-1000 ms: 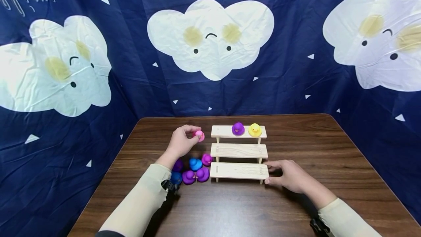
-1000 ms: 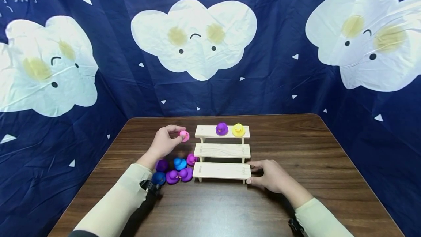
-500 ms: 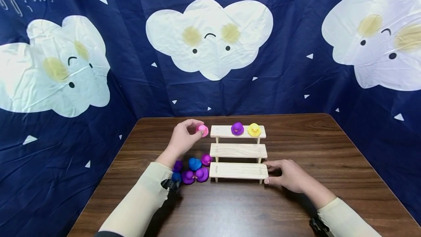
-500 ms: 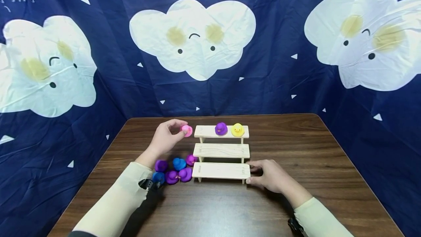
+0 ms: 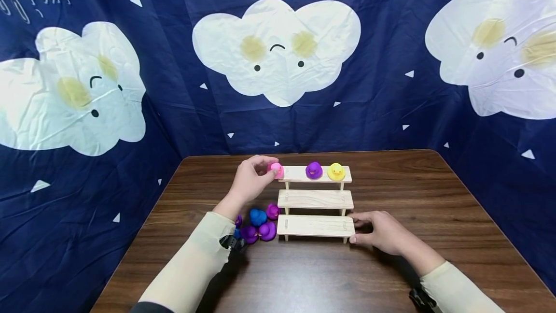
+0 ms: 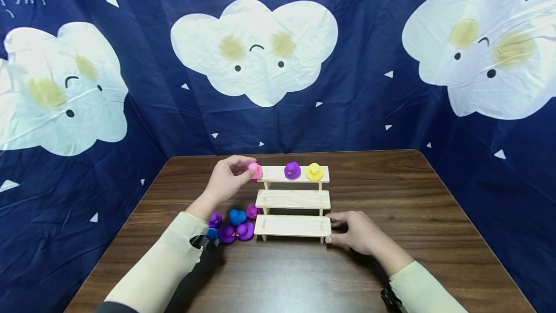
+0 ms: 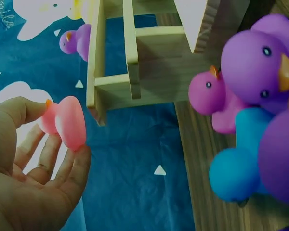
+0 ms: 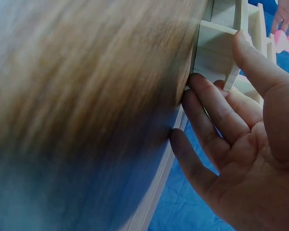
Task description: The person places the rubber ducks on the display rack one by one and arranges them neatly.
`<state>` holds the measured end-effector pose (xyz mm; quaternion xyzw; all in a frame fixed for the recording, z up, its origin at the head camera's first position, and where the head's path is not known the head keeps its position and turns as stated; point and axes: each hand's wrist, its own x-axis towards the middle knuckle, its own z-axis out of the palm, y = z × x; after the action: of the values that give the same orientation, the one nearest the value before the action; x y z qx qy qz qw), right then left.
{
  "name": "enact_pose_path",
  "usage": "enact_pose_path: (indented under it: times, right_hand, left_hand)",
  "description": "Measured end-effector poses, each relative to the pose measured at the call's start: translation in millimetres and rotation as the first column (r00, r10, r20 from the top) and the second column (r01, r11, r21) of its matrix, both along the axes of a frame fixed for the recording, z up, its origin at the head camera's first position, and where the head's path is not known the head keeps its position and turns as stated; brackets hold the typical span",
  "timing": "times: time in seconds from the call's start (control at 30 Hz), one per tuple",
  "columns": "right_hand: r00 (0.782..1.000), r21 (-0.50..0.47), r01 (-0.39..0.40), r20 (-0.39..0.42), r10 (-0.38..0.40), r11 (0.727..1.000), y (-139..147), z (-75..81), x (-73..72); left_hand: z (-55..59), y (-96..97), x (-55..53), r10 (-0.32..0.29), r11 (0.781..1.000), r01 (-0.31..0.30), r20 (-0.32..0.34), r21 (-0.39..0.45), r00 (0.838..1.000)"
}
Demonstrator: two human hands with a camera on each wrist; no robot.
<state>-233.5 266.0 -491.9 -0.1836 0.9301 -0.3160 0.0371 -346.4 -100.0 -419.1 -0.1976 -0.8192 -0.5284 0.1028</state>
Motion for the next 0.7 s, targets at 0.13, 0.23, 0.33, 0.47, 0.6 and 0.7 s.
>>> enact_pose_path:
  times: [0.13,0.23,0.33,0.47,0.6,0.7]
  right_hand:
    - [1.000,0.004,-0.001,-0.005,0.001,1.000,0,0.6,0.3]
    - [1.000,0.004,-0.003,-0.008,0.003,1.000,0,0.6,0.3]
    - [1.000,0.002,-0.007,-0.011,0.007,1.000,0,0.5,0.4]
    - [1.000,-0.003,-0.011,-0.009,0.011,1.000,0,0.6,0.6]
    - [1.000,-0.001,-0.011,-0.010,0.011,1.000,0,0.1,0.4]
    - [1.000,0.001,-0.011,-0.014,0.011,1.000,1,-0.6,-0.5]
  left_hand:
    - [-1.8,6.9,-0.2,-0.014,1.000,0.015,-0.001,0.017,1.000]
    - [-2.0,11.4,-0.2,-0.026,0.999,0.027,-0.013,0.023,1.000]
    - [-3.0,15.0,-1.2,-0.033,0.999,0.034,-0.024,0.021,0.999]
    - [-4.1,18.9,-2.7,-0.037,0.999,0.037,-0.030,0.005,0.999]
    - [-4.5,22.6,-3.7,-0.040,0.999,0.040,-0.016,0.008,0.999]
    - [-4.4,24.7,-4.5,-0.041,0.999,0.041,0.002,0.021,0.999]
